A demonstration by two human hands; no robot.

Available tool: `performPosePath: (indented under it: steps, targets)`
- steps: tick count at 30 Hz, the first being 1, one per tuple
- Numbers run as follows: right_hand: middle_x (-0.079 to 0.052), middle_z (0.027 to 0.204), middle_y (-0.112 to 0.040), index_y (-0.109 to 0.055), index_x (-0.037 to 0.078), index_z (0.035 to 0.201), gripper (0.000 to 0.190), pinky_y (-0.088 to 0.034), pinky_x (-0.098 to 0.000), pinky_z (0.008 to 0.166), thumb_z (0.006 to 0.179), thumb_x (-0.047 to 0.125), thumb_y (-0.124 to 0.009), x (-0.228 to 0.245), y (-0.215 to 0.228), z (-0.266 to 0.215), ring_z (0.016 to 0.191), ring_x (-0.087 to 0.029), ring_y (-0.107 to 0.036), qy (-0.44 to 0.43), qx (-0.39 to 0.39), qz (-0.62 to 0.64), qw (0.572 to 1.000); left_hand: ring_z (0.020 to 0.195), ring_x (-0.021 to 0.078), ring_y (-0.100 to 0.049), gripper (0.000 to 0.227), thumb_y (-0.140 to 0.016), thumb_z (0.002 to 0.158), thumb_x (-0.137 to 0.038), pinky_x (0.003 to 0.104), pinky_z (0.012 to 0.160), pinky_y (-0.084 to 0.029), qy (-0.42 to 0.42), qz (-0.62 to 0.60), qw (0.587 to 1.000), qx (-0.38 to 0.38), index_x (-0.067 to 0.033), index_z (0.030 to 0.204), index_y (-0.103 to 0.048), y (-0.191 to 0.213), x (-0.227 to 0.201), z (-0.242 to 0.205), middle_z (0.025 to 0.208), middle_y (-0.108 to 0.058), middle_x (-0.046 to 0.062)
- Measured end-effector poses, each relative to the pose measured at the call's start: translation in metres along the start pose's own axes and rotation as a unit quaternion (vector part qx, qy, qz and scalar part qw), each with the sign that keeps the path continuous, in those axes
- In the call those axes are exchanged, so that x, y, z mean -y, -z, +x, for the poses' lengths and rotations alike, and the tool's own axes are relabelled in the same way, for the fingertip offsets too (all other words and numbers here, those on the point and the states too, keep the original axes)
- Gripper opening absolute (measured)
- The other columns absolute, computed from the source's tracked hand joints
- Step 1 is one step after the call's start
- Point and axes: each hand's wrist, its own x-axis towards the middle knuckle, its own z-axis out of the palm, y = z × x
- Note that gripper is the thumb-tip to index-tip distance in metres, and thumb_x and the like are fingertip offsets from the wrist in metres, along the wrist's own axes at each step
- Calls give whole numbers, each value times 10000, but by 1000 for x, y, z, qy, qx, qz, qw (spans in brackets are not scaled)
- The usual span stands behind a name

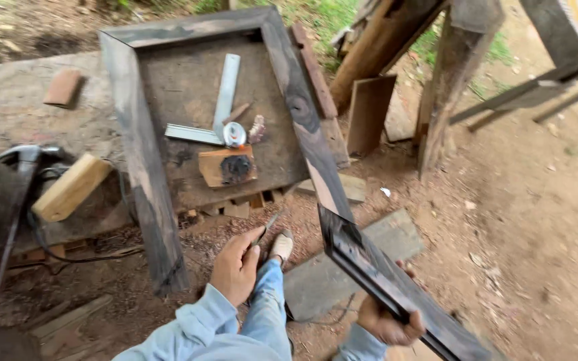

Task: The person assembles a wooden picture frame on a workbench. They apply glue to the frame joints with a small stick, fit the corner pieces together, hammer nails into the frame, and reposition the frame on the bench while working around the tools.

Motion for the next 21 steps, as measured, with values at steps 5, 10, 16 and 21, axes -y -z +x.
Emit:
performPosePath:
  steps: [5, 10, 16, 21]
  targets:
    - [-249, 1359, -608, -557, 147, 1478, 642, -397, -615, 1220, 883, 336, -705, 13, 39, -12, 1299, -423, -597, -66, 50, -28, 996, 935, 422, -681, 318, -560, 992, -181, 518, 785, -559, 0, 312, 950, 9, -241, 1269, -704, 42, 30, 25, 1105, -687, 157]
    - [-287, 1438, -571, -459, 187, 1588, 807, -427, -696, 1203, 818, 259, -689, -24, 22, -17, 1359, -483, -564, -166, 99, -68, 979, 877, 409, -706, 426, -621, 901, -135, 516, 757, -567, 30, 479, 875, 61, -190, 1323, -623, 61, 30, 95, 1096, -652, 180]
    - [-314, 1459, -516, -332, 183, 1547, 852, -465, -724, 1058, 778, 189, -698, -88, -21, -21, 1264, -555, -572, -351, 160, -48, 921, 852, 391, -723, 457, -633, 914, -102, 488, 755, -583, 38, 502, 859, 93, -156, 1366, -590, 55, 38, 136, 1115, -634, 189]
    - [-278, 1523, -474, -310, 165, 1509, 853, -478, -689, 1062, 749, 188, -696, -143, -47, -12, 1281, -547, -554, -440, 209, -68, 871, 899, 402, -717, 465, -625, 893, -78, 496, 784, -577, 92, 495, 861, 72, -139, 1353, -597, 68, 47, 136, 1134, -658, 199]
